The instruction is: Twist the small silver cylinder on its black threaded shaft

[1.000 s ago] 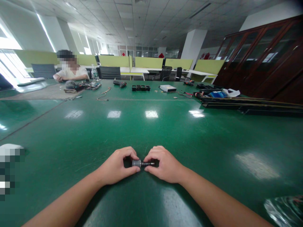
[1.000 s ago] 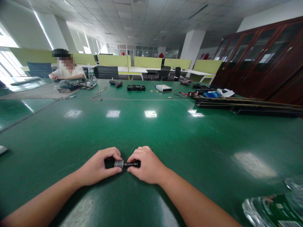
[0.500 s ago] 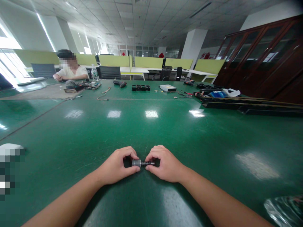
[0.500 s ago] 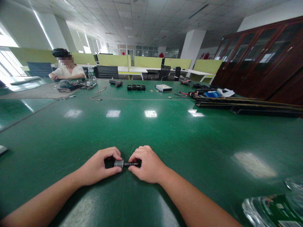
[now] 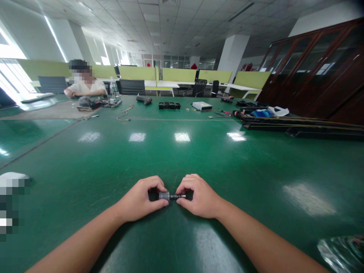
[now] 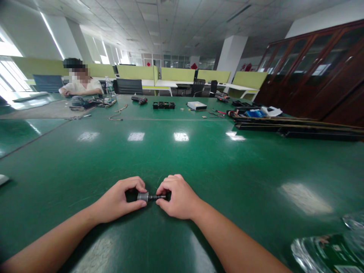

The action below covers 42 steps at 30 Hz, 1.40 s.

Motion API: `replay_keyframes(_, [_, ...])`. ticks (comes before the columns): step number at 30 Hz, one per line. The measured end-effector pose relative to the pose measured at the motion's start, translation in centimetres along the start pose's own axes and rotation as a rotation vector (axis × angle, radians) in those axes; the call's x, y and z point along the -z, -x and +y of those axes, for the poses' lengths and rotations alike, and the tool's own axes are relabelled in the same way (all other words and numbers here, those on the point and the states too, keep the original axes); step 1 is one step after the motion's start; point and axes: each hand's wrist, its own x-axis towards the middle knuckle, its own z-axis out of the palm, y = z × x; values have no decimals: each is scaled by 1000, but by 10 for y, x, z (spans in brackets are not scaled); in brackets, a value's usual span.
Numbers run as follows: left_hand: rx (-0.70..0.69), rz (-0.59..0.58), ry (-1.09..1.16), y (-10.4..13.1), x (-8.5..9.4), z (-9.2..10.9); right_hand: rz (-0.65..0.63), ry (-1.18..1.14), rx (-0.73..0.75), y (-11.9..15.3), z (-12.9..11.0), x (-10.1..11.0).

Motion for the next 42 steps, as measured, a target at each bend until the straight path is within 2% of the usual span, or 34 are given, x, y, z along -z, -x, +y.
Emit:
replay_keyframes(18, [40,38,-37,2,3,0,-20,36,-31,0,5,4])
replay_keyframes(26, [100,80,-36,1,3,-2,40,53,-132,-2,16,8])
replay_keyframes(37, [83,80,-42,1,4,-1,42,81,-78,-2,14,5])
replay_keyframes(42, [30,46,-6,0,2,-3,26,-33,-6,-1,4,-2])
